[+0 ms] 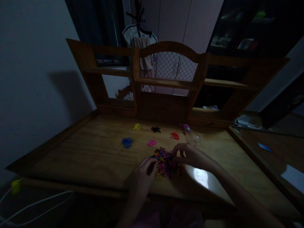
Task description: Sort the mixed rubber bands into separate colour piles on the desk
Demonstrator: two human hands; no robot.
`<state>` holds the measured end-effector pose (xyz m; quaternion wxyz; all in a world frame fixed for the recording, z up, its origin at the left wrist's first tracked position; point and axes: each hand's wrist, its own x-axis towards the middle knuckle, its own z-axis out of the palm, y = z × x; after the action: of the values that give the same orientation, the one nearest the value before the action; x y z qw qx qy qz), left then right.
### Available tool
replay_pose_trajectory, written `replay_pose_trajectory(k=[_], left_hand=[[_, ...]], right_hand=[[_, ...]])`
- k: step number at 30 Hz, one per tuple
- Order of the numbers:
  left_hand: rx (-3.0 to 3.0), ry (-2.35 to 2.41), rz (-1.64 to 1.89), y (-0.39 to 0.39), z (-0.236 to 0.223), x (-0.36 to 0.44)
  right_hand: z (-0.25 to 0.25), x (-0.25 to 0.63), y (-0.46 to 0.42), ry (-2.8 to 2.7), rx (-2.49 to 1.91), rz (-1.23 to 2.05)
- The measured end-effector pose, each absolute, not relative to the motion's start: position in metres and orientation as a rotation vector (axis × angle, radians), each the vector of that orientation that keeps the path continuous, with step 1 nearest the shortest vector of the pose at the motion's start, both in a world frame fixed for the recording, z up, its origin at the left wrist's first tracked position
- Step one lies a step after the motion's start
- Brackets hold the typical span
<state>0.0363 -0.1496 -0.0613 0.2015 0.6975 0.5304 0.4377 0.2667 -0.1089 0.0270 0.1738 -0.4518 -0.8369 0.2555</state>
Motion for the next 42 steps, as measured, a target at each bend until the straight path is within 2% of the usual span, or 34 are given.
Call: replay_pose_trajectory(k=[7,22,37,42], left_hand=[[1.954,1.521,1.228,-0.152,-0.058,0.037],[1.966,1.557,1.229,-0.156,-0.05,0.037],[1.965,1.528,1.235,-0.155,-0.05,0.037],[1.972,1.543,1.229,-0.155,-0.049,0.037]], right_hand=[[0.014,0.251,-0.117,-2.365,-1.289,0.624],[0.003,0.249,-0.115,-2.318,-1.234,0.73],[0.018,0.255,-0.116,-2.201,-1.256,0.719],[0.021,0.255,-0.117,-2.362,-1.23,0.65]])
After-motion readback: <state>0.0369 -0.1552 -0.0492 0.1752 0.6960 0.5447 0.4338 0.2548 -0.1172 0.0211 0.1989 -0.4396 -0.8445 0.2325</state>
